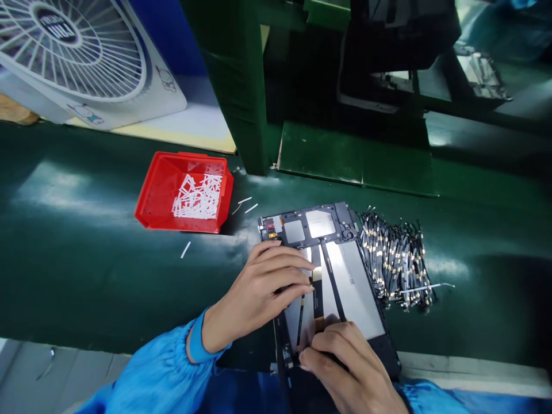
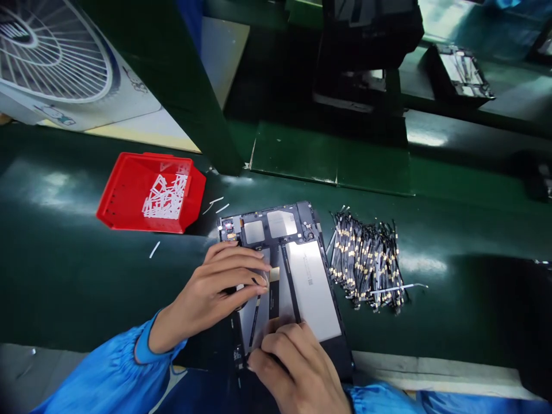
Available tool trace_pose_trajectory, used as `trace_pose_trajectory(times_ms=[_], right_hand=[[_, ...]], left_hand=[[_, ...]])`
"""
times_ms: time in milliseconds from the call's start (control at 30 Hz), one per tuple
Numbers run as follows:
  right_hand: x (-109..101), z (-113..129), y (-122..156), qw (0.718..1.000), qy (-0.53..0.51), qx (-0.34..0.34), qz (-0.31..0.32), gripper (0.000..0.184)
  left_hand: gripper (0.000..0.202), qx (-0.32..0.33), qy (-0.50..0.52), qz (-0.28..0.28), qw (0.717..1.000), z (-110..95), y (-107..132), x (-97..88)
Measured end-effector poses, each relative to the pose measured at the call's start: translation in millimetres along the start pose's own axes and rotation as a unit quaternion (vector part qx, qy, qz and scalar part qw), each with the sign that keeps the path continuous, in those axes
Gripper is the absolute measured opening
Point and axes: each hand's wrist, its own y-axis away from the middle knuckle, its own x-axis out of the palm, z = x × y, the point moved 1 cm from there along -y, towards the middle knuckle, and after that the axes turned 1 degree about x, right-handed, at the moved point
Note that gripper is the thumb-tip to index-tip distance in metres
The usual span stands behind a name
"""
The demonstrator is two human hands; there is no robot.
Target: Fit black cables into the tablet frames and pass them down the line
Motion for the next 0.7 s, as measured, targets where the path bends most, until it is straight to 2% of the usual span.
trace_pose_trajectory(times_ms=[200, 400, 567, 633, 700], right_hand=[[2.1, -0.8, -2.2, 1.000, 0.009, -0.013, -0.024, 0.026], [-0.8, -0.9, -4.3, 0.996, 0.066, -0.046, -0.034, 0.026], [0.5, -1.9, -2.6, 0.995, 0.081, -0.037, -0.041, 0.029], [0.6, -2.3, -1.7, 0.995, 0.084, -0.035, -0.039, 0.028], [-0.4, -2.5, -1.2, 0.995, 0.085, -0.037, -0.037, 0.027]], left_hand=[[0.005, -0.001, 0.000, 0.008, 1.000, 0.0, -1.2, -1.2], [0.005, -0.004, -0.012, 0.015, 1.000, -1.3, -1.9, -2.9], [0.005, 0.000, -0.031, 0.025, 0.999, -2.8, -2.2, -1.8], [0.018, -0.011, -0.042, 0.024, 0.999, -1.6, 0.1, 0.9], [0.053, -0.016, -0.053, -0.024, 0.998, 1.2, 6.7, 3.1]])
